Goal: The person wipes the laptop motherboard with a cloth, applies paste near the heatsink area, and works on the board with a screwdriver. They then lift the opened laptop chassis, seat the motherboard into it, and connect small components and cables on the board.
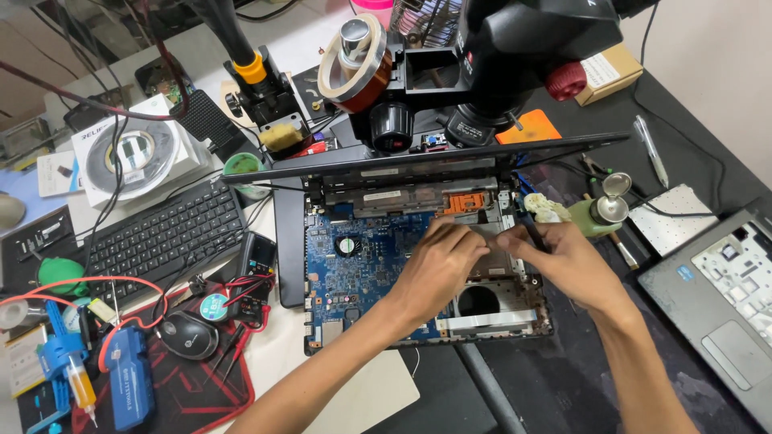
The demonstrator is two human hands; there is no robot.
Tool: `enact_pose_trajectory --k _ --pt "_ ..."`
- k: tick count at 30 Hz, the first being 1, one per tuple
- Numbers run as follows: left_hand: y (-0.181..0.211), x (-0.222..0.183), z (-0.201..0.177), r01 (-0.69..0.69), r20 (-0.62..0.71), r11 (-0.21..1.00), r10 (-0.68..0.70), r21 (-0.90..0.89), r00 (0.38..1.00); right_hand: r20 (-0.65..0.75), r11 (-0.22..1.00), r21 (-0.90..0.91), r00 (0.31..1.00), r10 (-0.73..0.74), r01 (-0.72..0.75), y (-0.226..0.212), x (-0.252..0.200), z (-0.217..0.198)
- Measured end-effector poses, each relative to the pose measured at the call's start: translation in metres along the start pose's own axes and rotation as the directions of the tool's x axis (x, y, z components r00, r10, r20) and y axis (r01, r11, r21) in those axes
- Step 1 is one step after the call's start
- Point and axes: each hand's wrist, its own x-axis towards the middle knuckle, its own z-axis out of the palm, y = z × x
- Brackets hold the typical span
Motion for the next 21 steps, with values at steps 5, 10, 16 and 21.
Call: enact_pose_trajectory --k 5,10,16,21 --pt "-0.002 -0.009 -0.016 0.170 0.037 0.977 -0.166 -0.132 0.985 -0.071 0.980 0.018 0.978 -0.194 0.196 -0.010 -0.018 0.007" --pt "0.004 -0.017 -0.037 0.248 0.088 0.950 -0.235 -0.190 0.968 -0.315 0.863 0.203 0.865 -0.390 0.463 -0.050 -0.053 0.017" --pt "0.008 -0.027 -0.047 0.238 0.053 0.888 -0.236 -0.394 0.970 -0.482 0.810 0.252 0.794 -0.370 0.530 -0.059 -0.074 0.025" --pt "0.002 -0.033 -0.047 0.301 0.103 0.805 -0.290 -0.512 0.951 -0.487 0.780 0.286 0.785 -0.382 0.557 -0.048 -0.068 0.034"
